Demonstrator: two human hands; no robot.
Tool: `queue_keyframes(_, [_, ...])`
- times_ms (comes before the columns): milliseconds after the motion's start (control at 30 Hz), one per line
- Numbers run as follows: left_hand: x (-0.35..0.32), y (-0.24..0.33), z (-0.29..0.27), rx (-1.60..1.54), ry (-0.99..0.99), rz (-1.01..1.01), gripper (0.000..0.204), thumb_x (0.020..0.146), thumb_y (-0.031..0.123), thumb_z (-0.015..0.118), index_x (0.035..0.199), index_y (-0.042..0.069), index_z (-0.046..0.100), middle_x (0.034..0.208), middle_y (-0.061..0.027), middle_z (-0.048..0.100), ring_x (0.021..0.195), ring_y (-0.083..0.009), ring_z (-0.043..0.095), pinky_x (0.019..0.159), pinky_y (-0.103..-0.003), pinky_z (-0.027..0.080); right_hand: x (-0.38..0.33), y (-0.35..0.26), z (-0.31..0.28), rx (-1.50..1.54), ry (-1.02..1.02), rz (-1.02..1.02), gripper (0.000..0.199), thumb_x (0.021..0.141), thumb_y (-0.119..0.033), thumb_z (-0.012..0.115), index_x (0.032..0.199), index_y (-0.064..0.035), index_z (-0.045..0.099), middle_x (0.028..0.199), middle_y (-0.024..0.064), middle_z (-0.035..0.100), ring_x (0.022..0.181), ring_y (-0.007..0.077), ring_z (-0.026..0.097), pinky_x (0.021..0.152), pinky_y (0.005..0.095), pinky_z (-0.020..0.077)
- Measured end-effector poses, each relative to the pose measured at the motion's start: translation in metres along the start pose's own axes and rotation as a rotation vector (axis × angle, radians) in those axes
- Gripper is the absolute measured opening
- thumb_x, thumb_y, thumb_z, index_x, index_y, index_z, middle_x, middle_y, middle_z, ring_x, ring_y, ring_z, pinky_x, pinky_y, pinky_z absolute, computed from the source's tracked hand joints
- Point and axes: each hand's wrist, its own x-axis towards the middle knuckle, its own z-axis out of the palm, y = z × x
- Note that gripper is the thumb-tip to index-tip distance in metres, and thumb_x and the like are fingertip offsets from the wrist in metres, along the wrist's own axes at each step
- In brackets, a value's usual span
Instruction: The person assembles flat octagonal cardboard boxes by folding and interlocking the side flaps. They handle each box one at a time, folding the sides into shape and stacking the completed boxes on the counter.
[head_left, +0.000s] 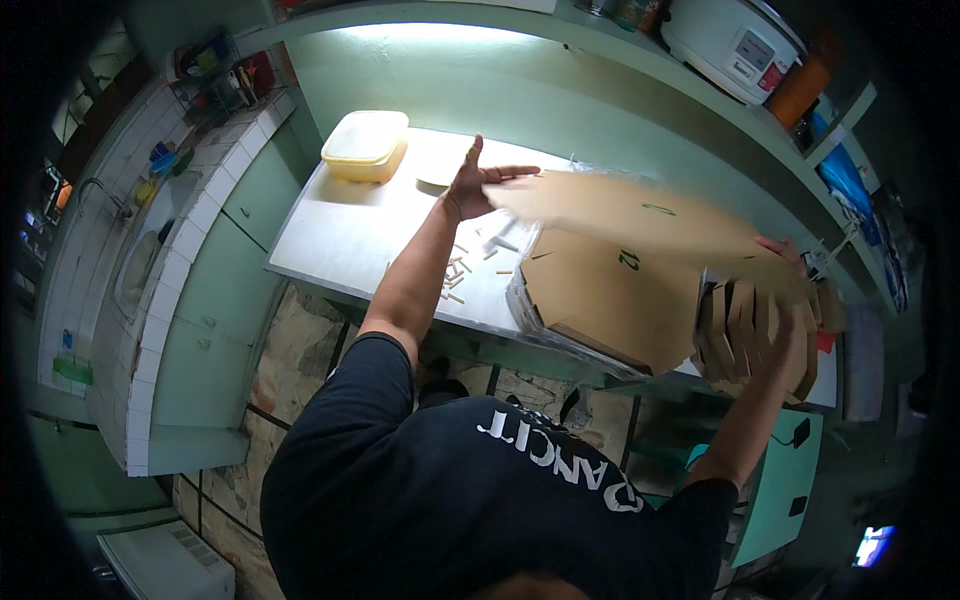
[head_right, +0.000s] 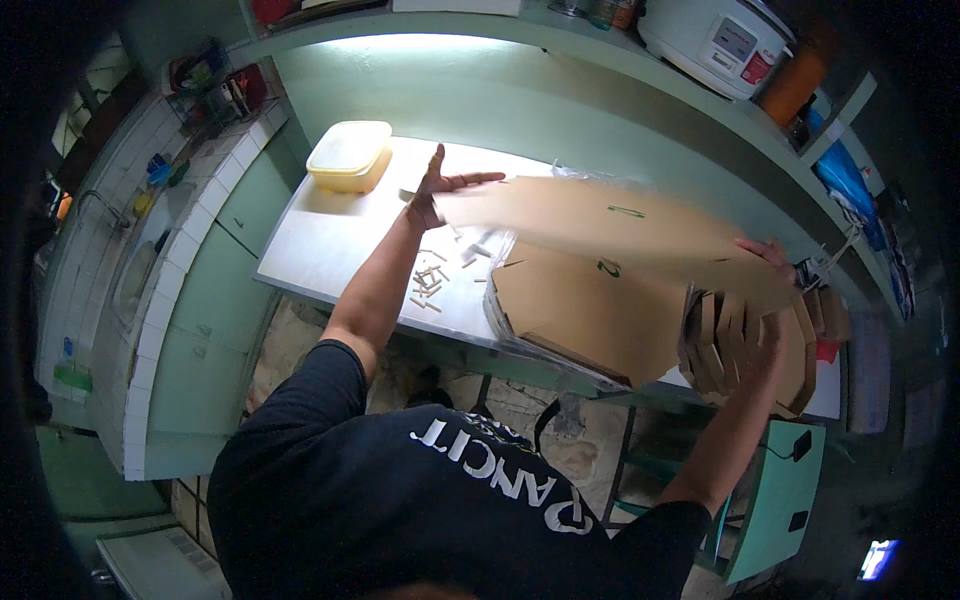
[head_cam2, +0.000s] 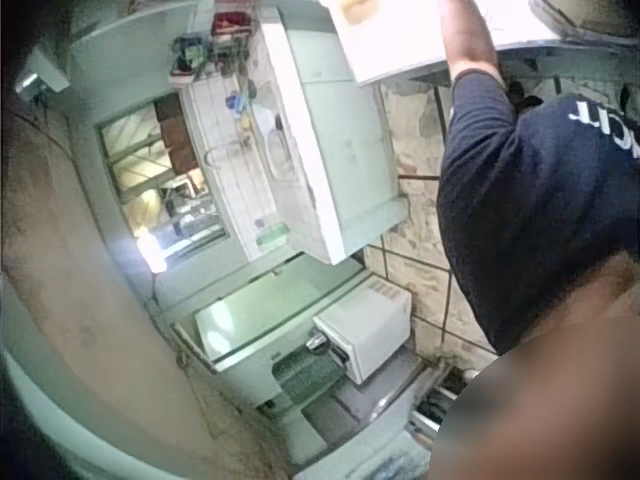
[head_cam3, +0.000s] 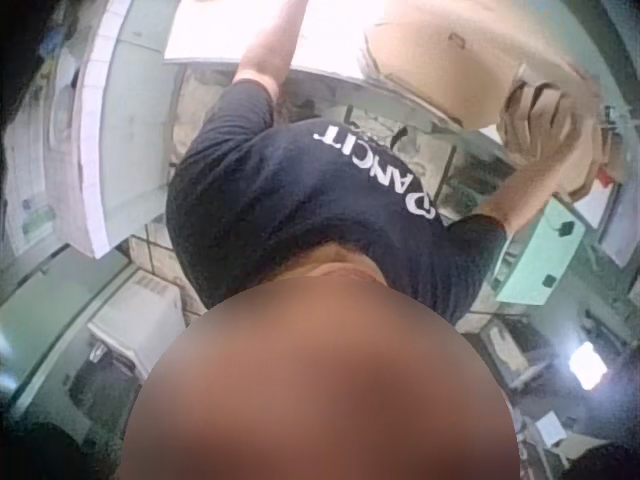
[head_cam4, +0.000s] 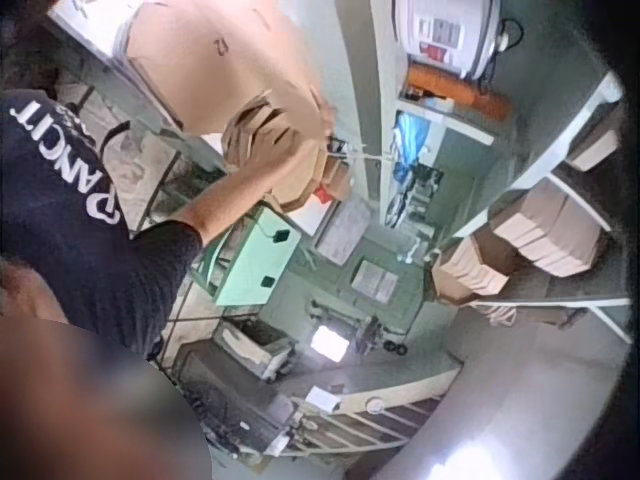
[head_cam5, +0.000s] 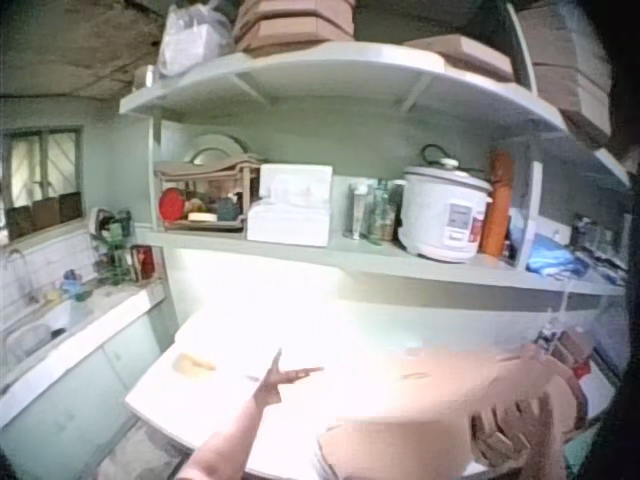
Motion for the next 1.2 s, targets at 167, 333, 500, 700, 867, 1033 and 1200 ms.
queue_keyframes(167, [0.009,0.012,0.054,0.346,0.045,0.305,0.086,0.081,0.084,0.033,0.122,0.012,0.059,0.115,-0.0021,0.058,0.116,-0.0162,0.045,0.100,-0.043,0.029,-0.009,-0.012,-0.031,0.441,0.275,0.417,0.019,0.091,-0.020,0.065,0.103,-0.0058,0.070,0.100,0.0026,0.067,0.093,0.0168,0.057,0.084,0.0300,0.0451])
queue_keyframes(333, [0.011,0.015,0.094,0.623,0.121,-0.011,0.058,0.080,0.031,0.078,0.128,0.009,0.054,0.118,-0.0049,0.060,0.103,-0.0149,0.060,0.085,-0.032,0.052,-0.030,-0.023,-0.017,0.885,0.510,0.544,0.048,0.093,-0.029,0.062,0.134,-0.0055,0.050,0.130,0.0074,0.055,0.120,0.0202,0.052,0.105,0.0341,0.0373])
queue_keyframes(500, [0.008,-0.007,0.098,0.332,0.030,-0.088,0.065,0.085,0.031,0.073,0.136,0.002,0.045,0.125,-0.0107,0.058,0.113,-0.0193,0.058,0.092,-0.037,0.052,-0.082,-0.019,0.022,1.152,0.405,0.630,0.050,0.089,-0.027,0.067,0.130,-0.0037,0.052,0.125,0.0088,0.058,0.114,0.0228,0.057,0.101,0.0365,0.0440])
queue_keyframes(700, [0.024,-0.044,0.097,0.380,0.320,-0.076,0.053,0.092,0.021,0.063,0.138,0.002,0.043,0.127,-0.0114,0.056,0.111,-0.0212,0.059,0.086,-0.038,0.054,-0.100,-0.056,0.054,1.044,0.425,0.826,0.042,0.086,-0.015,0.068,0.122,0.0018,0.056,0.109,0.0108,0.066,0.099,0.0238,0.065,0.083,0.0372,0.0545])
queue_keyframes(867, [0.044,-0.083,0.121,0.509,0.335,0.239,0.048,0.093,0.013,0.057,0.138,0.006,0.040,0.127,-0.0107,0.053,0.111,-0.0179,0.053,0.089,-0.033,0.048,-0.062,-0.063,0.092,-0.083,0.564,0.762,0.047,0.097,-0.024,0.053,0.132,0.0062,0.046,0.123,0.0240,0.059,0.114,0.0366,0.057,0.098,0.0382,0.0427])
queue_keyframes(1033, [0.042,-0.095,0.160,0.699,0.452,0.427,0.045,0.092,0.016,0.061,0.132,0.004,0.044,0.120,-0.0105,0.058,0.106,-0.0172,0.055,0.088,-0.031,0.046,-0.056,-0.063,0.112,-0.271,0.785,0.638,0.064,0.100,-0.037,0.043,0.145,0.0057,0.025,0.145,0.0289,0.035,0.132,0.0420,0.037,0.109,0.0429,0.0317])
queue_keyframes(1200, [0.031,-0.029,0.182,0.939,0.689,0.653,0.051,0.088,0.022,0.071,0.127,-0.002,0.049,0.112,-0.0129,0.064,0.100,-0.0176,0.061,0.088,-0.031,0.049,-0.041,-0.123,0.088,-0.531,0.557,0.526,0.085,0.091,-0.038,0.061,0.148,0.0048,0.016,0.142,0.0310,0.034,0.130,0.0470,0.036,0.107,0.0484,0.0309])
